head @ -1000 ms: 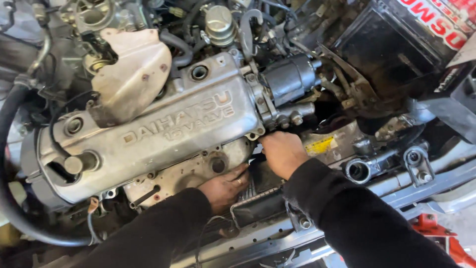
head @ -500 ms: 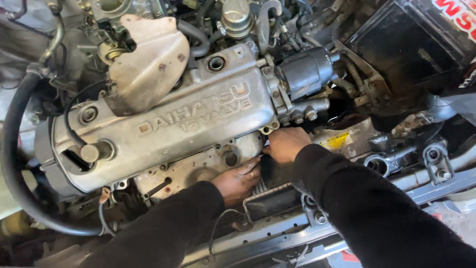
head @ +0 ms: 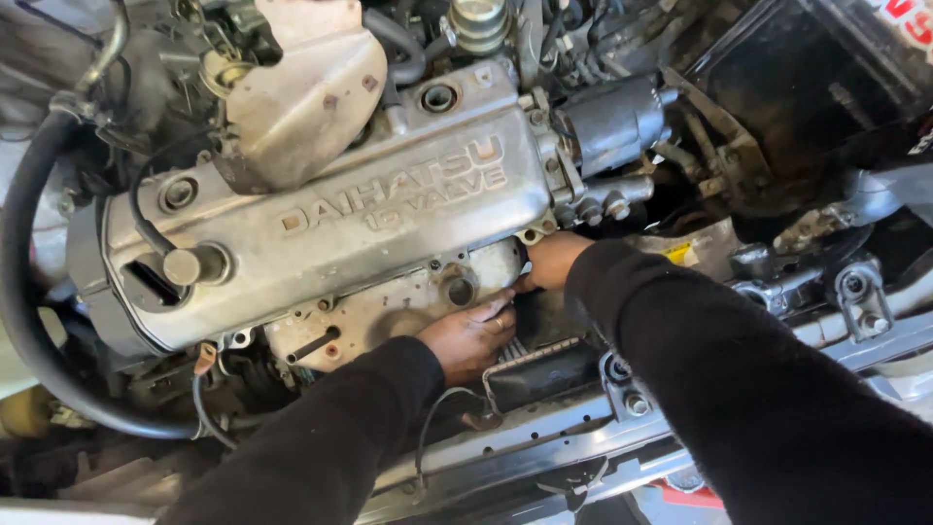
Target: The person retrieves a metal exhaust manifold from the ground and attempts to install it onto the engine block of a car. They repeatedly lift the heavy part, align it with the engine, and try to fit it into place, adjusting its position multiple times.
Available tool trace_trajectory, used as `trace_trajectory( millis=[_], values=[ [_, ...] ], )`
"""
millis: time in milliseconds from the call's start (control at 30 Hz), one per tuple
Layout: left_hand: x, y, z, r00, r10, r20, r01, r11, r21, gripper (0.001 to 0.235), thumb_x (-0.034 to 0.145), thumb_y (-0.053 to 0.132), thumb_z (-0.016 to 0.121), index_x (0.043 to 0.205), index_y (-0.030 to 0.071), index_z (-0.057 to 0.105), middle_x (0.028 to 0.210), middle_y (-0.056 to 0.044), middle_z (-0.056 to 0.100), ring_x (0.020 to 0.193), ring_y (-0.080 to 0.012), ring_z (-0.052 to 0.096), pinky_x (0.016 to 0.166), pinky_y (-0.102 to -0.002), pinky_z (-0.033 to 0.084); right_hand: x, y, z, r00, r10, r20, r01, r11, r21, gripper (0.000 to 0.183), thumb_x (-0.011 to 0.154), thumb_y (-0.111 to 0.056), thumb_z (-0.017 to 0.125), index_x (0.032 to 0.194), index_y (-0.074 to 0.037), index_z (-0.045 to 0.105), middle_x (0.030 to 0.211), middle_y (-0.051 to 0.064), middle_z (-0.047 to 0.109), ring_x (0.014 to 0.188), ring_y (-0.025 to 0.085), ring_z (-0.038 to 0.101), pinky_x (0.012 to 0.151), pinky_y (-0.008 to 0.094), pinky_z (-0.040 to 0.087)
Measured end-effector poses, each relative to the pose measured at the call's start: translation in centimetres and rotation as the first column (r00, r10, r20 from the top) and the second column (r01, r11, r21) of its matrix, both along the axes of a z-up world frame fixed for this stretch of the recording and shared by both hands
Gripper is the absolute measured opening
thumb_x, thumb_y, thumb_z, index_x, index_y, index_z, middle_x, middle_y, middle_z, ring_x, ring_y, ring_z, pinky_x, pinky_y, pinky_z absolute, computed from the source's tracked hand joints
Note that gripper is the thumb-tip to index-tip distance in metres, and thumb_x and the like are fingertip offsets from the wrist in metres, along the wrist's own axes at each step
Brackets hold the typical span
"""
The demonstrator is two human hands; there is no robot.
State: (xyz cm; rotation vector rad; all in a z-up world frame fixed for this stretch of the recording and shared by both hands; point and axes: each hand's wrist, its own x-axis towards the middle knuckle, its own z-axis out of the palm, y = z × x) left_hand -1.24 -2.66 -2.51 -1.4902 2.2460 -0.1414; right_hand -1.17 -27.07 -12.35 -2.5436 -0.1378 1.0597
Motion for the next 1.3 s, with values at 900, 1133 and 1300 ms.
trace_trajectory(
  millis=[900,1133,1300],
  values=[
    [-0.3,0.2,2.0,0.962,0.142,-0.235,-0.162,0.984,-0.072,0.033,0.070,0.029,0.061,0.089,0.008,0.079,0.115,-0.009,0.065,0.132,-0.0339,0.052,0.125,-0.054,0.022,1.5,0.8,2.2,0.990,-0.090,-0.111,0.085,0.995,-0.046,0.066,0.073,-0.055,0.082,0.120,-0.010,0.075,0.120,0.019,0.073,0.110,0.035,0.070,0.096,0.043,0.054],
    [-1.1,6.0,2.9,0.785,0.317,-0.532,-0.400,0.916,-0.044,0.048,0.085,0.025,0.059,0.126,0.005,0.071,0.129,-0.011,0.066,0.122,-0.0262,0.058,0.099,-0.039,0.046,1.2,0.8,1.5,0.998,-0.046,-0.054,0.047,0.999,0.018,0.063,0.073,-0.056,0.081,0.120,-0.015,0.075,0.119,0.015,0.074,0.112,0.034,0.069,0.097,0.043,0.053],
    [-1.7,7.4,0.3,0.669,0.650,-0.362,-0.523,0.756,0.393,0.038,0.092,0.019,0.055,0.126,0.010,0.069,0.092,-0.012,0.071,0.085,-0.0339,0.070,0.071,-0.048,0.057,1.0,1.0,1.1,0.998,-0.060,-0.031,0.060,0.998,0.012,0.062,0.073,-0.055,0.082,0.118,-0.012,0.076,0.118,0.017,0.074,0.112,0.034,0.069,0.097,0.043,0.053]
  ],
)
